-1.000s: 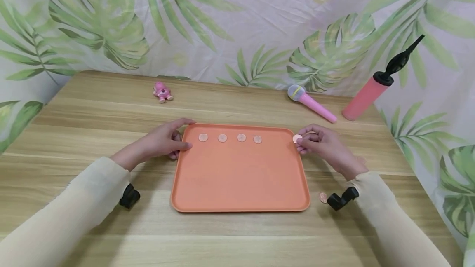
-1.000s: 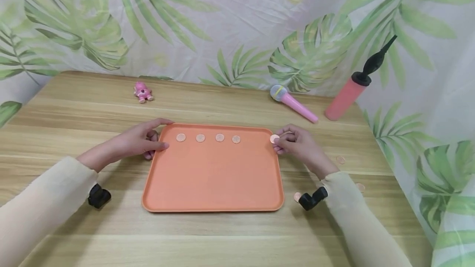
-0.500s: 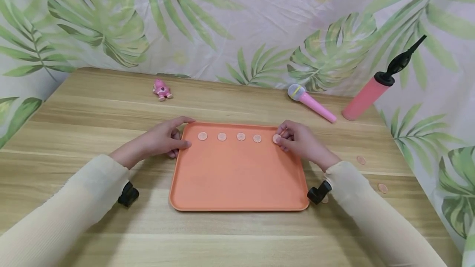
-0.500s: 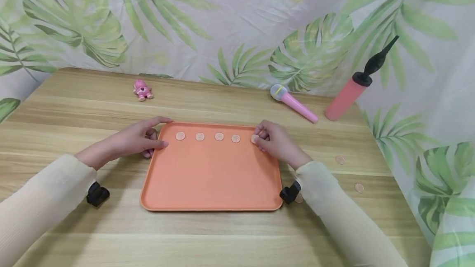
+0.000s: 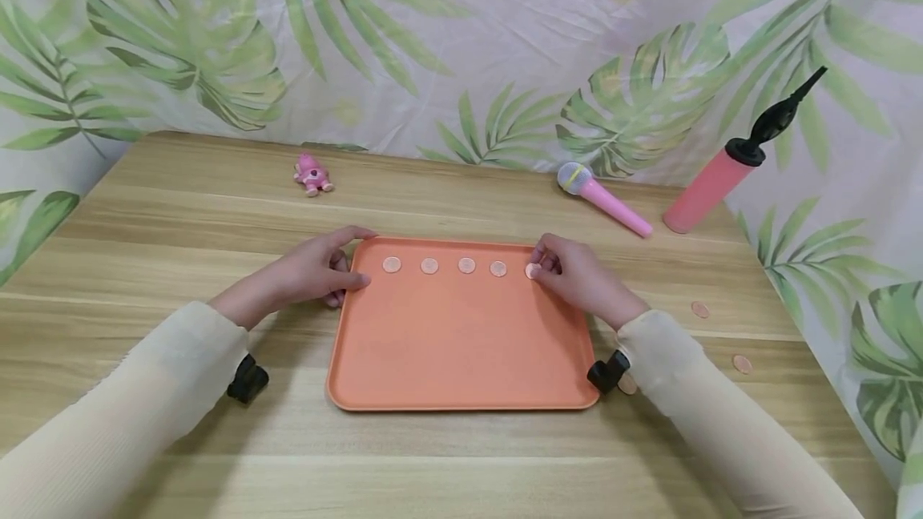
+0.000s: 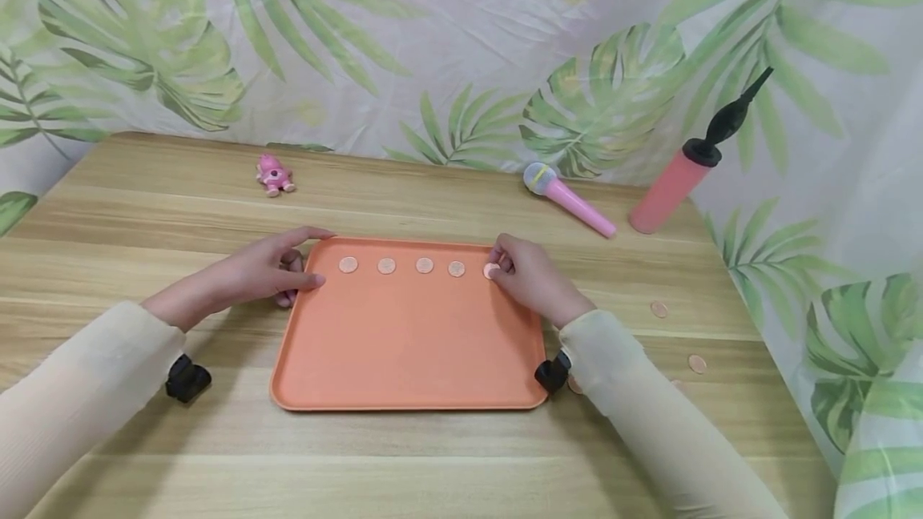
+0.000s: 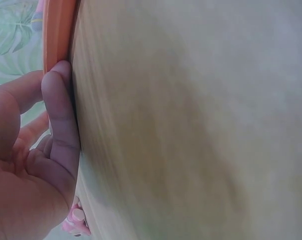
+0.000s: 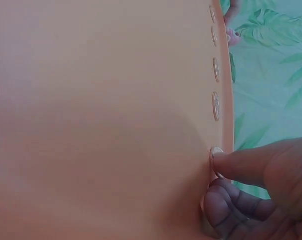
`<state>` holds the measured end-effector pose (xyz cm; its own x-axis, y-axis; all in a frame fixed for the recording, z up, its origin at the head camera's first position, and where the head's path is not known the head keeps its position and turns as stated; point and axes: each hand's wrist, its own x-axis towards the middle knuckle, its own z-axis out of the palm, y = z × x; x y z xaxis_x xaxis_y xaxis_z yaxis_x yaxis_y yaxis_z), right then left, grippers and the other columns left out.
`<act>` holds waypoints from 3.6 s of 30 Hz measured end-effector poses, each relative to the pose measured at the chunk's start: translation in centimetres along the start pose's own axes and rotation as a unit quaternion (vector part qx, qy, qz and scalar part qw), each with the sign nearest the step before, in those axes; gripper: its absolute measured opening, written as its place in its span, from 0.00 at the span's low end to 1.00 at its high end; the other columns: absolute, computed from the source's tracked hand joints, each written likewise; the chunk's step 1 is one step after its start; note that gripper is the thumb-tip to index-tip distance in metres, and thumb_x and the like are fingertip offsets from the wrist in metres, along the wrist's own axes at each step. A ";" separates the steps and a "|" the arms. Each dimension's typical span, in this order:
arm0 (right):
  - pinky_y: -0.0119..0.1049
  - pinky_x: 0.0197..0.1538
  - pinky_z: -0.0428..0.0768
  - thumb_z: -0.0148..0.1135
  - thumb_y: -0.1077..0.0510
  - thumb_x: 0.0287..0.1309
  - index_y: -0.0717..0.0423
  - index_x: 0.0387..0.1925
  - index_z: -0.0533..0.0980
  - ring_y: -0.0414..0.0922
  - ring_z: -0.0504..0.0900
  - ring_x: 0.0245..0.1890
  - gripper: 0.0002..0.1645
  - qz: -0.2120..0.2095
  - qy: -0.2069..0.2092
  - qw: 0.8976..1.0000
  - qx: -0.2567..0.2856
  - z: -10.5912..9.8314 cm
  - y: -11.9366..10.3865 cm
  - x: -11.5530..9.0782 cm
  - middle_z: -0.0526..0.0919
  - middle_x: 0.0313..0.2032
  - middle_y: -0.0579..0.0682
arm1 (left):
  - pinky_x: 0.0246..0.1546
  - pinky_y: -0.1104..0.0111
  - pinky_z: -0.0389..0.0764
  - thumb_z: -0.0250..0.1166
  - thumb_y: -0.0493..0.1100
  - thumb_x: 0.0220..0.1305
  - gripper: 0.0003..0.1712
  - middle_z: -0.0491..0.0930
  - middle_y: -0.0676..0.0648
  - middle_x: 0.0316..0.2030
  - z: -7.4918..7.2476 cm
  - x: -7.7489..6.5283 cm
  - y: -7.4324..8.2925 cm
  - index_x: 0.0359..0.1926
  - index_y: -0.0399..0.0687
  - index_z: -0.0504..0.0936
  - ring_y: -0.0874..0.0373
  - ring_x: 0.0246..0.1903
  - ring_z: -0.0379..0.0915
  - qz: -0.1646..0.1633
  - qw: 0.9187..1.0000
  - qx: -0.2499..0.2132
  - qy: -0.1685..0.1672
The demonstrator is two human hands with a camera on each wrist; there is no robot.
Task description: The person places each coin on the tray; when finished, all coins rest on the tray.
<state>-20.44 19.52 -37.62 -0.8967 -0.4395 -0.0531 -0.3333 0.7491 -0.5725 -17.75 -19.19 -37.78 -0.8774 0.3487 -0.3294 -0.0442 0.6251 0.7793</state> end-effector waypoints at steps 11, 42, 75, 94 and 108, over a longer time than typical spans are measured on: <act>0.33 0.40 0.78 0.66 0.62 0.70 0.60 0.42 0.80 0.44 0.81 0.34 0.04 0.003 -0.005 1.000 -0.008 0.0 0.0 0.1 0.86 0.35 0.55 | 0.26 0.69 0.84 0.67 0.40 0.72 0.42 0.72 0.49 0.26 0.0 0.0 0.0 0.81 0.48 0.58 0.60 0.22 0.76 -0.005 1.000 -0.001 0.001; 0.25 0.38 0.77 0.62 0.59 0.73 0.66 0.48 0.78 0.33 0.76 0.34 0.11 0.078 0.092 0.993 -0.012 -5.6 7.8 -8.1 0.85 0.40 0.62 | 0.26 0.69 0.84 0.67 0.39 0.73 0.43 0.72 0.48 0.26 0.1 -0.2 0.0 0.81 0.47 0.57 0.59 0.22 0.76 -0.007 1.000 -0.008 0.000; 0.24 0.35 0.76 0.60 0.63 0.73 0.74 0.48 0.73 0.28 0.74 0.33 0.14 0.161 0.035 0.985 -0.058 -8.6 13.4 -13.6 0.84 0.40 0.67 | 0.26 0.69 0.84 0.67 0.40 0.73 0.42 0.72 0.48 0.26 0.0 -0.1 0.0 0.81 0.48 0.57 0.59 0.22 0.76 -0.010 1.000 -0.005 0.000; 0.25 0.35 0.75 0.62 0.56 0.74 0.73 0.47 0.75 0.32 0.76 0.33 0.19 0.175 0.035 0.981 -0.080 -9.1 13.6 -14.0 0.85 0.40 0.64 | 0.26 0.69 0.84 0.67 0.39 0.72 0.42 0.73 0.48 0.25 0.0 -0.1 0.1 0.81 0.47 0.58 0.59 0.22 0.77 -0.004 1.000 -0.003 0.002; 0.25 0.29 0.71 0.67 0.62 0.69 0.65 0.39 0.79 0.26 0.69 0.26 0.07 0.114 0.101 0.984 -0.095 -8.1 13.4 -14.0 0.82 0.31 0.52 | 0.27 0.69 0.85 0.67 0.39 0.72 0.42 0.72 0.49 0.25 0.0 -0.2 0.2 0.81 0.47 0.58 0.59 0.22 0.77 -0.006 1.000 -0.009 -0.001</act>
<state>-14.70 39.73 -37.95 -0.9878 -0.1552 0.0126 -0.1472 0.9045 -0.4002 -17.58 -19.19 -37.56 -0.8761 0.3426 -0.3391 -0.0628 0.6165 0.7849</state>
